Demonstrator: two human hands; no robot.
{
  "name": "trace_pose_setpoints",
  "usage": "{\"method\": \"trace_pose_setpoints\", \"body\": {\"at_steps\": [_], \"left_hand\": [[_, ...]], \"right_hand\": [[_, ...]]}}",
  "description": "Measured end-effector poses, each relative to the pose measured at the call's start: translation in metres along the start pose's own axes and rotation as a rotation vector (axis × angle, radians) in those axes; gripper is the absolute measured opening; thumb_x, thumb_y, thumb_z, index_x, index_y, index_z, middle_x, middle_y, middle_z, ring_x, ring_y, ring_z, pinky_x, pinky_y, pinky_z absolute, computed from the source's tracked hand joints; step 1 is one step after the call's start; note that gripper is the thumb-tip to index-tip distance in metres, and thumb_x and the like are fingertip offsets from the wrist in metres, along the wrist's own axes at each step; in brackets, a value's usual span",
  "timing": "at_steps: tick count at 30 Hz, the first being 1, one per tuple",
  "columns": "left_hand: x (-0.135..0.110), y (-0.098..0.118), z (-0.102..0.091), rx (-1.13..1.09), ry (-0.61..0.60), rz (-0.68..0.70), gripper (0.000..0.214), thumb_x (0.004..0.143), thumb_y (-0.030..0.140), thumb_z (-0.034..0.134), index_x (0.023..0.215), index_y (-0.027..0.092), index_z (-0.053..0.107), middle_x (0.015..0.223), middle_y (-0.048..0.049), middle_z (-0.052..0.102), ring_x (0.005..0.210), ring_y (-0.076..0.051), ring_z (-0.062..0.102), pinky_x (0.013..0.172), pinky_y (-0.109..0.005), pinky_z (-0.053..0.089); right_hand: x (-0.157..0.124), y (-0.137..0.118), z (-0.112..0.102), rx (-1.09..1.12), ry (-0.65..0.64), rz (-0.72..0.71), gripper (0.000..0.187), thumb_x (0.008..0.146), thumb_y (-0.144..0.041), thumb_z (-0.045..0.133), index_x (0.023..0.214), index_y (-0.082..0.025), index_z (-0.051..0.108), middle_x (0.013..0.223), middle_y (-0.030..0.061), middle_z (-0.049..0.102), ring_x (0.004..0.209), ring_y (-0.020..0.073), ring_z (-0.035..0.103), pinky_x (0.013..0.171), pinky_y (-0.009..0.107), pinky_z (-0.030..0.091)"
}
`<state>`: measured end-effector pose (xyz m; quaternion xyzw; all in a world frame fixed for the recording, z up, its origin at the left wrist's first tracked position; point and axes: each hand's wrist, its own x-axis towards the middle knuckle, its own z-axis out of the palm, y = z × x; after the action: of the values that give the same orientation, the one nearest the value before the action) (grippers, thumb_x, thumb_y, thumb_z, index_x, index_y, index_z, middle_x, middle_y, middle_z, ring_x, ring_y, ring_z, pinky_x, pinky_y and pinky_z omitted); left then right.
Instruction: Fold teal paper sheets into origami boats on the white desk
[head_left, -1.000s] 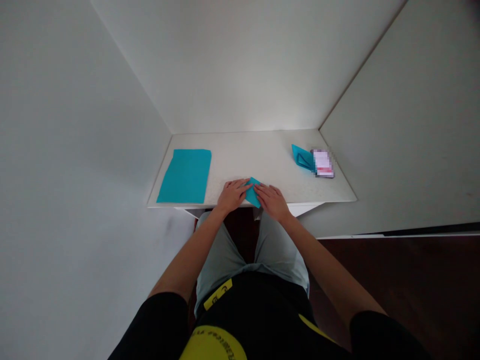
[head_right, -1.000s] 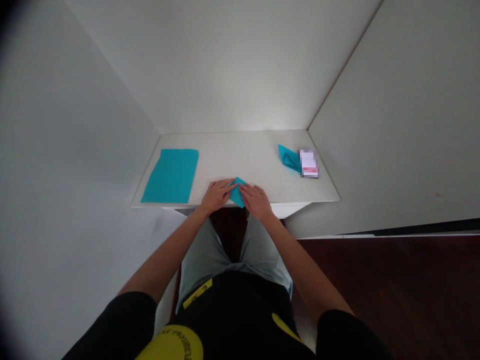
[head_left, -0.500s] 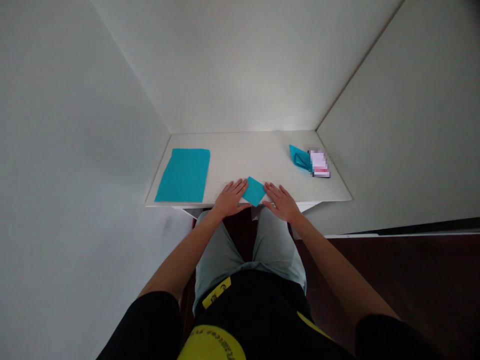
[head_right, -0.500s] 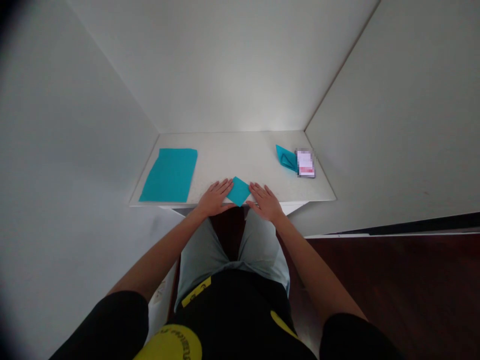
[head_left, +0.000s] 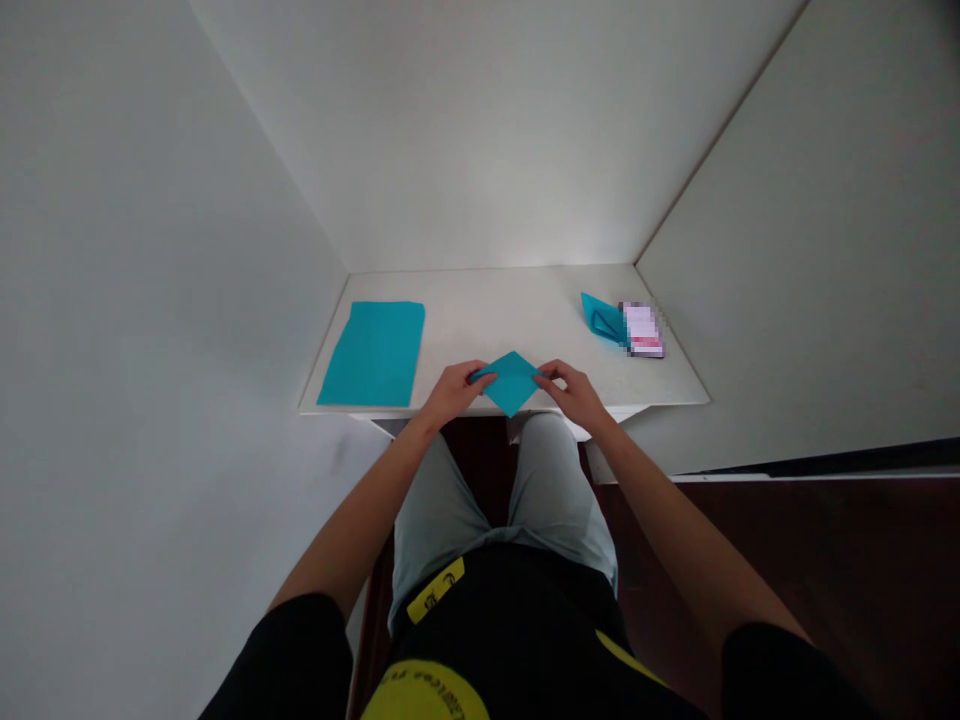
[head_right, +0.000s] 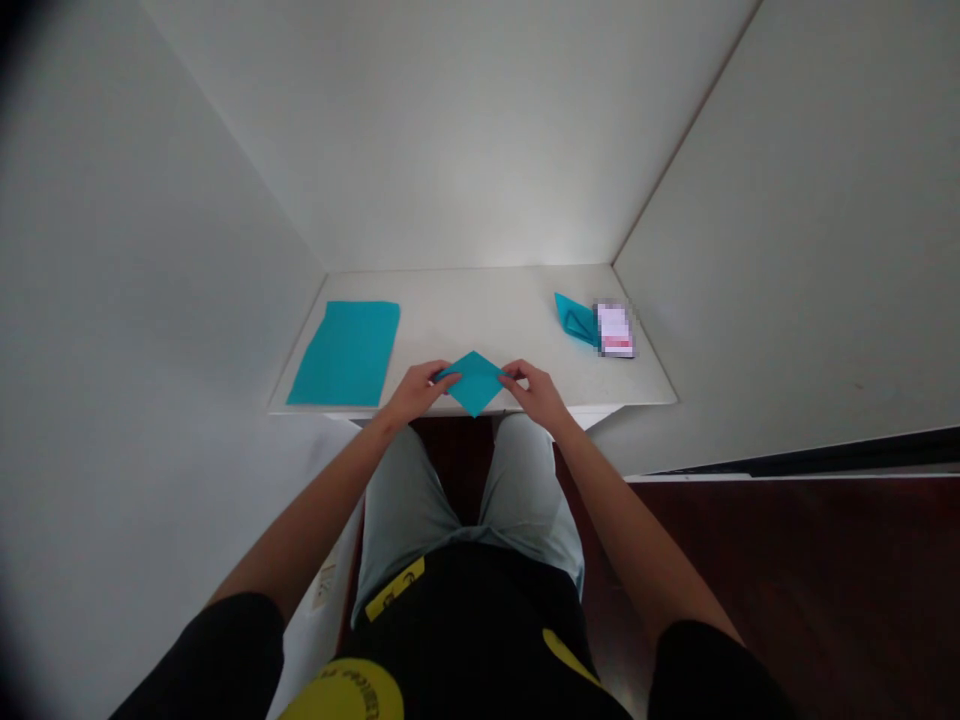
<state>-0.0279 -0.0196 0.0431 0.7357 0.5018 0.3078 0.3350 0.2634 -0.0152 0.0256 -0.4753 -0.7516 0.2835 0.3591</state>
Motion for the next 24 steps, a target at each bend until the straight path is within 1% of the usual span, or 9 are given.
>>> {"method": "trace_pose_setpoints", "body": {"at_steps": [1, 3, 6, 9, 12, 17, 20, 22, 24], "left_hand": [[0.007, -0.001, -0.003, -0.027, -0.003, -0.028, 0.039, 0.105, 0.054, 0.060, 0.110, 0.020, 0.079, 0.090, -0.0017, 0.079, 0.076, -0.018, 0.070, 0.071, -0.030, 0.059], [0.017, -0.007, -0.005, 0.004, -0.013, -0.041, 0.036, 0.104, 0.051, 0.061, 0.110, 0.021, 0.079, 0.089, -0.0008, 0.079, 0.076, -0.018, 0.070, 0.073, -0.030, 0.059], [0.024, -0.020, 0.001, 0.192, -0.021, -0.012, 0.025, 0.101, 0.041, 0.065, 0.102, 0.022, 0.080, 0.094, -0.0036, 0.080, 0.087, -0.022, 0.072, 0.085, -0.036, 0.059], [0.021, -0.031, 0.011, 0.312, -0.011, 0.015, 0.020, 0.100, 0.030, 0.065, 0.106, 0.022, 0.081, 0.100, -0.0067, 0.081, 0.094, -0.024, 0.074, 0.091, -0.039, 0.059], [0.012, -0.035, 0.017, 0.383, 0.019, 0.090, 0.028, 0.100, 0.021, 0.060, 0.118, 0.023, 0.081, 0.113, -0.0082, 0.081, 0.107, -0.026, 0.073, 0.099, -0.043, 0.058], [-0.013, -0.029, 0.022, 0.516, -0.064, 0.228, 0.050, 0.097, 0.009, 0.057, 0.140, 0.029, 0.074, 0.139, -0.0077, 0.076, 0.130, -0.027, 0.067, 0.113, -0.048, 0.052], [-0.030, -0.025, 0.028, 0.565, -0.068, 0.278, 0.056, 0.099, 0.011, 0.055, 0.152, 0.025, 0.065, 0.154, -0.0090, 0.067, 0.143, -0.027, 0.061, 0.120, -0.048, 0.048], [-0.039, -0.023, 0.033, 0.584, -0.043, 0.290, 0.057, 0.102, 0.017, 0.054, 0.159, 0.021, 0.058, 0.162, -0.0111, 0.061, 0.149, -0.028, 0.057, 0.126, -0.049, 0.044], [-0.045, -0.022, 0.037, 0.594, -0.022, 0.288, 0.059, 0.104, 0.024, 0.053, 0.164, 0.020, 0.052, 0.167, -0.0122, 0.055, 0.153, -0.028, 0.053, 0.131, -0.050, 0.039]], "right_hand": [[0.007, 0.002, -0.001, 0.039, 0.011, 0.019, 0.042, 0.103, -0.063, 0.060, 0.111, -0.025, 0.076, 0.102, 0.0063, 0.081, 0.096, 0.0267, 0.075, 0.090, 0.042, 0.061], [0.019, 0.011, 0.001, 0.062, 0.010, 0.057, 0.040, 0.101, -0.062, 0.063, 0.110, -0.025, 0.076, 0.099, 0.0055, 0.081, 0.092, 0.0253, 0.074, 0.086, 0.041, 0.061], [0.027, 0.028, 0.011, 0.021, -0.031, 0.094, 0.033, 0.099, -0.054, 0.063, 0.107, -0.025, 0.076, 0.094, 0.0048, 0.081, 0.087, 0.0248, 0.073, 0.080, 0.040, 0.060], [0.026, 0.040, 0.019, -0.085, -0.032, 0.059, 0.025, 0.098, -0.042, 0.061, 0.105, -0.025, 0.078, 0.095, 0.0062, 0.080, 0.088, 0.0260, 0.072, 0.084, 0.042, 0.059], [0.021, 0.044, 0.022, -0.190, -0.038, -0.028, 0.023, 0.097, -0.029, 0.059, 0.105, -0.024, 0.080, 0.098, 0.0087, 0.079, 0.096, 0.0285, 0.070, 0.093, 0.046, 0.057], [0.015, 0.041, 0.017, -0.202, -0.052, -0.133, 0.029, 0.097, -0.019, 0.054, 0.108, -0.026, 0.080, 0.113, 0.0081, 0.081, 0.111, 0.0292, 0.070, 0.104, 0.050, 0.054], [0.011, 0.033, 0.018, -0.229, -0.057, -0.146, 0.032, 0.100, -0.020, 0.052, 0.110, -0.026, 0.081, 0.122, 0.0081, 0.082, 0.116, 0.0290, 0.072, 0.108, 0.052, 0.053], [0.006, 0.022, 0.024, -0.287, -0.056, -0.142, 0.035, 0.104, -0.023, 0.049, 0.121, -0.026, 0.080, 0.132, 0.0089, 0.080, 0.125, 0.0296, 0.071, 0.112, 0.054, 0.051], [-0.002, 0.006, 0.035, -0.366, -0.073, -0.153, 0.042, 0.110, -0.031, 0.046, 0.142, -0.026, 0.072, 0.149, 0.0098, 0.072, 0.141, 0.0303, 0.064, 0.119, 0.056, 0.046]]}}
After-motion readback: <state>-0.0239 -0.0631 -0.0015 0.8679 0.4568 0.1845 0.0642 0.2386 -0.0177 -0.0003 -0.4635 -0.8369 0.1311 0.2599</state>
